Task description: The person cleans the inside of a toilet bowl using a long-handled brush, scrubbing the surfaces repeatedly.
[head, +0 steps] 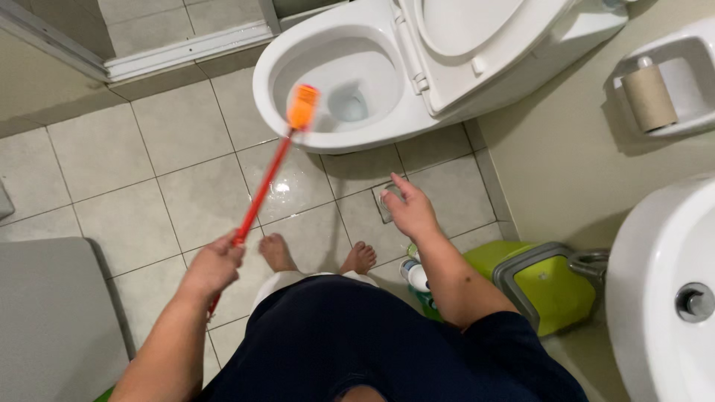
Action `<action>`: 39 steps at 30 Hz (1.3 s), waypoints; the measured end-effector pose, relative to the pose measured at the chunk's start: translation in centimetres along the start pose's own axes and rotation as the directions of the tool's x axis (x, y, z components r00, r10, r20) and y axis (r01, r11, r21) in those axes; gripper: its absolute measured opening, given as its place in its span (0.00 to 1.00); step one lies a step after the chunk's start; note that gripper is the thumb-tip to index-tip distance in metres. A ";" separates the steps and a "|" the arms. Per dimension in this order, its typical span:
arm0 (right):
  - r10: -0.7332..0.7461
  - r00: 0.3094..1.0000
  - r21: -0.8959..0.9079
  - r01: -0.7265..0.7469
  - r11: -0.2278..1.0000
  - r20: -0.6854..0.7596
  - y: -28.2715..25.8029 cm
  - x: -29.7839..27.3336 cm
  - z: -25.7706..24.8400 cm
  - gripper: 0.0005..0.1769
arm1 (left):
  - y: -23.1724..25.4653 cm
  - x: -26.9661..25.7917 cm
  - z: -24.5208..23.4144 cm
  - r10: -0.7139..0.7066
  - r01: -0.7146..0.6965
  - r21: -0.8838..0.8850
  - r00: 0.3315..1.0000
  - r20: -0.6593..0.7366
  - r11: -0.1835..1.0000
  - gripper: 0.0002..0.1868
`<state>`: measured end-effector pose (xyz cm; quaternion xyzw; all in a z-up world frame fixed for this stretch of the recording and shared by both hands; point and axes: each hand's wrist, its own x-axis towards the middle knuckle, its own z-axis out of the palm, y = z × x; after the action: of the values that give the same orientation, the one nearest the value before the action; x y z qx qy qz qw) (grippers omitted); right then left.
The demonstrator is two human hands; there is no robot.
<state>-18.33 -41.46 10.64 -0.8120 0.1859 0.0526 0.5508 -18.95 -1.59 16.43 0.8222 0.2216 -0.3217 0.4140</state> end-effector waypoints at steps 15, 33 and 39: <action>-0.038 0.997 -0.083 0.032 0.996 -0.063 -8.8 0.1 12.5 0.32 | 5.6 14.9 -11.3 0.435 -0.425 0.190 0.900 -0.013 0.885 0.27; 0.052 0.999 0.034 -0.052 0.998 -0.006 -8.1 8.5 10.1 0.35 | 14.6 16.4 -8.0 0.165 -0.149 -0.116 0.975 0.146 0.982 0.30; -0.024 0.994 -0.043 0.029 0.999 0.111 -7.2 14.2 4.1 0.34 | 19.5 17.0 -1.1 0.106 -0.080 -0.239 0.990 0.095 0.968 0.31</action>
<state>-2.11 -38.84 11.20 -0.8223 0.1432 0.0941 0.5427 5.54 -9.88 15.34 0.7587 0.1967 -0.3170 0.5340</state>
